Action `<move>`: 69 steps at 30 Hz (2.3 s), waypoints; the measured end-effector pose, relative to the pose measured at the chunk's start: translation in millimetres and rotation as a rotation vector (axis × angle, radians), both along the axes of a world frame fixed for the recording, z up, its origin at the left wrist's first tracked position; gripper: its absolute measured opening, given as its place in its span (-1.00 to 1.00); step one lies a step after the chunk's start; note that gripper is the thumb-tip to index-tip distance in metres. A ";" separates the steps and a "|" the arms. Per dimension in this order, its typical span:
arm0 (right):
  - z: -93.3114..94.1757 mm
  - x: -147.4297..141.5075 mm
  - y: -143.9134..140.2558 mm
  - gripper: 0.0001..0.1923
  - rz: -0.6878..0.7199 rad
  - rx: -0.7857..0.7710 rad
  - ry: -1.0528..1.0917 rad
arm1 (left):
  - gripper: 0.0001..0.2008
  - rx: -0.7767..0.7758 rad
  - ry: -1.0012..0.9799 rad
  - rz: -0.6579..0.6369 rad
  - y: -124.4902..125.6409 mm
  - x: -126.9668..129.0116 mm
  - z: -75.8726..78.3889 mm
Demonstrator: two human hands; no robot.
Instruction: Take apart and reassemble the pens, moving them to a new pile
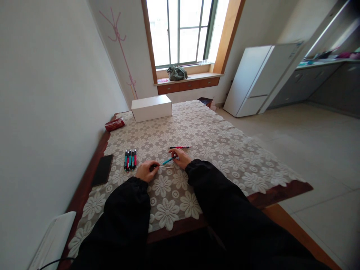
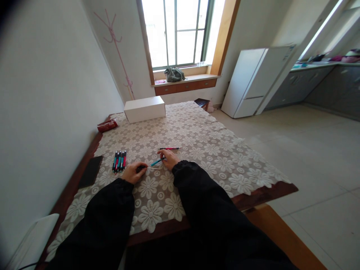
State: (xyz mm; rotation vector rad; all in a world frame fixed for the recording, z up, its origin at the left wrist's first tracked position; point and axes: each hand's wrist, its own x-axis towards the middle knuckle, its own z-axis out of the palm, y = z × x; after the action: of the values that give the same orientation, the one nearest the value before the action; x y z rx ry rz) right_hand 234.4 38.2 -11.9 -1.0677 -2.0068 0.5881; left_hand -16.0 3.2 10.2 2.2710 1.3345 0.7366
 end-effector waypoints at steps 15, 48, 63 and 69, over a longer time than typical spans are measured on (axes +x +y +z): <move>-1.2 -0.1 1.5 -0.50 0.000 0.007 -0.009 | -0.84 0.013 -0.005 -0.003 -1.2 0.6 2.3; 2.0 -0.1 -1.2 -0.48 0.003 -0.030 -0.040 | -0.83 -0.013 0.005 0.000 -1.9 1.0 4.6; 1.4 -0.8 -0.9 -0.45 0.006 -0.026 -0.033 | -0.83 -0.017 -0.001 0.006 -1.7 1.0 4.2; 2.1 -0.9 -0.8 -0.45 0.009 -0.025 -0.040 | -0.82 -0.016 -0.006 -0.001 -0.4 -0.2 1.7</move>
State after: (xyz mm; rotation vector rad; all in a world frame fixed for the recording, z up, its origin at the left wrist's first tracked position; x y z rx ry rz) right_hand 233.5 37.5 -9.7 -1.0939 -2.0452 0.6029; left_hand -16.3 2.8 11.9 2.2551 1.3314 0.7285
